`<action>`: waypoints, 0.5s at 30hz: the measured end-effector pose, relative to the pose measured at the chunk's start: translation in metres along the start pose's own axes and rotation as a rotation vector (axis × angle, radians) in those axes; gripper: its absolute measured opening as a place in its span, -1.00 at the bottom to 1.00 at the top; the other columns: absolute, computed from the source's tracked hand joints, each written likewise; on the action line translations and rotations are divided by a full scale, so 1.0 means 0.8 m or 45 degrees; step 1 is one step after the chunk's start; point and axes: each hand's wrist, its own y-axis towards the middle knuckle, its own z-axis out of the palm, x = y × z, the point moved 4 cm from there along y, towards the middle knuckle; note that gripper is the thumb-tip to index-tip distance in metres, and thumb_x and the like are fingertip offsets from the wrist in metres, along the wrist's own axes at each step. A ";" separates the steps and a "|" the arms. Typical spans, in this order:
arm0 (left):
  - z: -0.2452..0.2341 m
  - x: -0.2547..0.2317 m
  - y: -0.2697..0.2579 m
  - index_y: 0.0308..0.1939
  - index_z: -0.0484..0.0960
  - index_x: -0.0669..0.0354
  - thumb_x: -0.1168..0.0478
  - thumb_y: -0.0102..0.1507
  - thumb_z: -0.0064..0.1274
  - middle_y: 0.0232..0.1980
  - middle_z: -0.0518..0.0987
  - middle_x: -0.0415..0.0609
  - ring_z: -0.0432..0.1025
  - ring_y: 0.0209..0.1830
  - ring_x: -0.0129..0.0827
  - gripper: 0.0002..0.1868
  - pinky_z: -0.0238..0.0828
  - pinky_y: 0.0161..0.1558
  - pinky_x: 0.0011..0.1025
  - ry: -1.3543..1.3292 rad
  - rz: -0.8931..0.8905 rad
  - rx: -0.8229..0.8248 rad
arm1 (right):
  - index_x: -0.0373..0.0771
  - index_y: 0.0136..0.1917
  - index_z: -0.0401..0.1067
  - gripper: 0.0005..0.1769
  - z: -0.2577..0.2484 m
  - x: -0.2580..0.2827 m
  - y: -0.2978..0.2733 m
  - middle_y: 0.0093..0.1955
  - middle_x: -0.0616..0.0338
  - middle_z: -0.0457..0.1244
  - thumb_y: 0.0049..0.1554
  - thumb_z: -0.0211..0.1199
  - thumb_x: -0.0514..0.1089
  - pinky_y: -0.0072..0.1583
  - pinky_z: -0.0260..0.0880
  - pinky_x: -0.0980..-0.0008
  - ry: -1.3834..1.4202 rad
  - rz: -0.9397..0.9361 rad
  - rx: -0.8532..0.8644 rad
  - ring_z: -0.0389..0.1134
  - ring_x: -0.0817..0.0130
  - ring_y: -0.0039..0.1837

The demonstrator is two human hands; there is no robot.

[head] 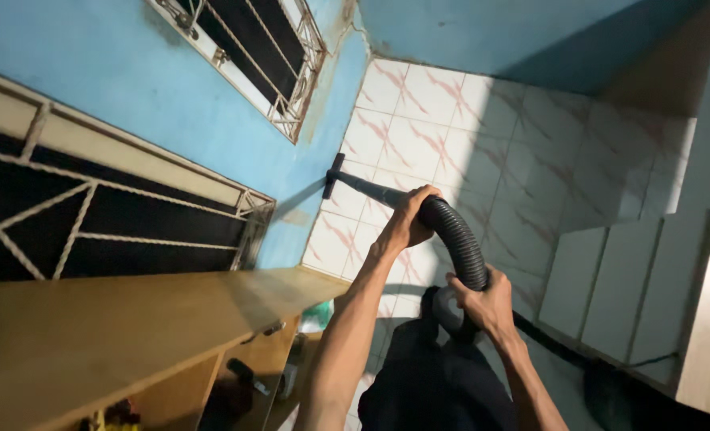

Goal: The person moves an office chair away from a desk to clear the floor space. They then pick up a vacuum cleaner hose and proceed to vacuum the tiled floor area around the desk and a nearby wooden shelf.

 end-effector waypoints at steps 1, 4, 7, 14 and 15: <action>0.002 -0.005 -0.009 -0.04 0.46 0.18 0.55 -0.07 0.10 -0.17 0.57 0.11 0.51 -0.07 0.02 -0.49 0.45 -0.03 -0.21 0.001 -0.009 0.011 | -0.43 -0.25 0.48 -0.66 0.001 -0.006 -0.008 -0.49 0.02 0.32 -0.06 0.44 -0.08 -0.29 0.36 0.28 0.017 0.002 -0.002 0.35 0.33 -0.43; 0.007 -0.020 -0.040 -0.04 0.47 0.18 0.56 -0.06 0.10 -0.16 0.59 0.10 0.52 -0.07 0.01 -0.48 0.45 -0.03 -0.22 0.009 -0.036 0.035 | -0.44 -0.24 0.47 -0.68 0.002 -0.028 -0.039 -0.48 0.03 0.32 -0.07 0.41 -0.10 -0.29 0.37 0.27 0.042 -0.007 -0.002 0.36 0.33 -0.43; 0.011 -0.033 -0.072 -0.04 0.47 0.18 0.56 -0.07 0.11 -0.18 0.59 0.10 0.53 -0.09 0.01 -0.48 0.44 -0.07 -0.22 0.022 -0.051 0.045 | -0.45 -0.22 0.47 -0.68 0.005 -0.049 -0.064 -0.47 0.04 0.33 -0.08 0.39 -0.11 -0.29 0.39 0.28 0.040 -0.025 0.003 0.37 0.34 -0.42; 0.012 -0.056 -0.145 -0.04 0.48 0.15 0.53 0.02 0.14 -0.18 0.61 0.09 0.56 -0.11 -0.07 -0.54 0.48 -0.08 -0.26 0.007 -0.082 0.040 | -0.40 -0.17 0.52 -0.65 0.023 -0.069 -0.136 -0.42 0.05 0.34 -0.09 0.41 -0.06 -0.23 0.39 0.27 0.090 -0.036 0.014 0.36 0.34 -0.38; 0.013 -0.058 -0.156 -0.04 0.48 0.15 0.52 0.04 0.14 -0.19 0.61 0.08 0.56 -0.13 -0.10 -0.56 0.49 -0.09 -0.26 0.008 -0.133 0.064 | -0.39 -0.16 0.53 -0.66 0.024 -0.072 -0.146 -0.42 0.05 0.34 -0.10 0.41 -0.07 -0.23 0.39 0.26 0.099 -0.016 0.023 0.36 0.33 -0.38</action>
